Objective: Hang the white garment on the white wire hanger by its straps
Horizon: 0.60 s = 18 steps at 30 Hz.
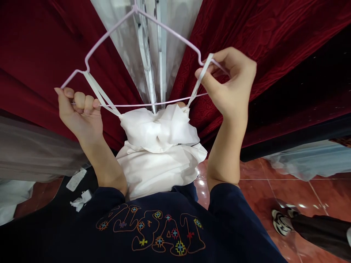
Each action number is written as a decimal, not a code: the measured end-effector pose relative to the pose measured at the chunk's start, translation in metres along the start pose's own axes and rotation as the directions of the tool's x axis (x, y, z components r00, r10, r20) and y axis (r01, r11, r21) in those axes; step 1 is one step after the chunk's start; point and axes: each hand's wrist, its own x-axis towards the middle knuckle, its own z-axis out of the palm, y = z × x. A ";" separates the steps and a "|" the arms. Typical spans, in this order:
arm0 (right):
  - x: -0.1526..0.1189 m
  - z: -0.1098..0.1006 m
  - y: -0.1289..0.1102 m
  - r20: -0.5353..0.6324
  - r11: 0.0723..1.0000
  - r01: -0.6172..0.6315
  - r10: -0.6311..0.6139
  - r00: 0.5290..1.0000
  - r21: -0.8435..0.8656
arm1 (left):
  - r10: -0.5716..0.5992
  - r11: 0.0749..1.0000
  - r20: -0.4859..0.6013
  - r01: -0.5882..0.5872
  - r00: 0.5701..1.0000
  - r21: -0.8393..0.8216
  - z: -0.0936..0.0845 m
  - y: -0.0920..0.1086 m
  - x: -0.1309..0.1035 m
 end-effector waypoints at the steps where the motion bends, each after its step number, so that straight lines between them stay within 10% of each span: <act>1: 0.003 0.000 -0.004 0.048 1.000 0.009 -0.008 0.999 -0.017 | -0.005 1.000 0.003 0.005 1.000 -0.001 -0.001 0.000 0.000; 4: 0.005 0.002 -0.011 0.074 0.998 0.055 -0.053 0.996 -0.033 | -0.033 0.999 -0.020 0.033 0.999 -0.008 -0.002 -0.001 0.001; 11: -0.036 0.029 -0.050 -0.414 0.983 0.183 -0.175 0.893 -0.020 | -0.018 1.000 0.044 0.018 0.999 -0.006 -0.006 -0.005 0.000; 14: -0.062 0.042 -0.060 -0.128 0.999 0.002 0.003 0.992 0.039 | -0.005 0.999 0.057 0.002 0.998 0.045 -0.012 -0.008 0.003; 18: -0.085 0.056 -0.053 0.268 0.991 -0.131 0.124 0.955 0.010 | 0.010 0.991 0.086 -0.022 0.996 0.135 -0.018 -0.012 0.004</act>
